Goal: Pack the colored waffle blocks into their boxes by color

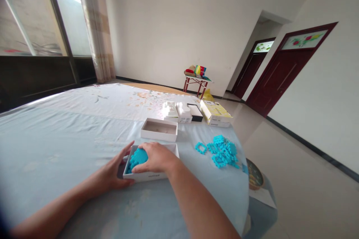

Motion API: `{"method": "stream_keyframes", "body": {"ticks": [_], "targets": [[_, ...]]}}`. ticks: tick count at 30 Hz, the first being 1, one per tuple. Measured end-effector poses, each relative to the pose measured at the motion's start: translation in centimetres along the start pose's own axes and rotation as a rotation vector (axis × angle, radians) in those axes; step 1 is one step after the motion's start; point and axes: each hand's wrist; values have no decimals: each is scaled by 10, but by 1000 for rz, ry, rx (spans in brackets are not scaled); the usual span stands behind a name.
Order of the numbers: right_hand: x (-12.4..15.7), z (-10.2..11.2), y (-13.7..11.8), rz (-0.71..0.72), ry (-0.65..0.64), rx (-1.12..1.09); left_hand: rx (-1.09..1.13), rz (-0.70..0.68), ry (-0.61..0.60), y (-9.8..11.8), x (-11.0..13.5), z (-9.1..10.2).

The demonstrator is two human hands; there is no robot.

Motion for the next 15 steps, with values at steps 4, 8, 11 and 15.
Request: {"method": "stream_keyframes", "body": {"ticks": [4, 8, 11, 15], "targets": [[-3, -1, 2, -22, -79, -58, -35, -16, 15, -1, 0, -1], [0, -1, 5, -38, -74, -167, -38, -42, 9, 1, -1, 0], [1, -3, 10, -49, -50, -242, -21, -48, -2, 4, 0, 1], [1, -7, 14, -20, -59, -294, -28, -44, -8, 3, 0, 1]]}}
Point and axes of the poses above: each hand's wrist, its own x-axis away from the middle knuckle, its own z-axis out of the back of the hand, y = z × x, and after that the axes turned 6 degrees about -y, right-handed
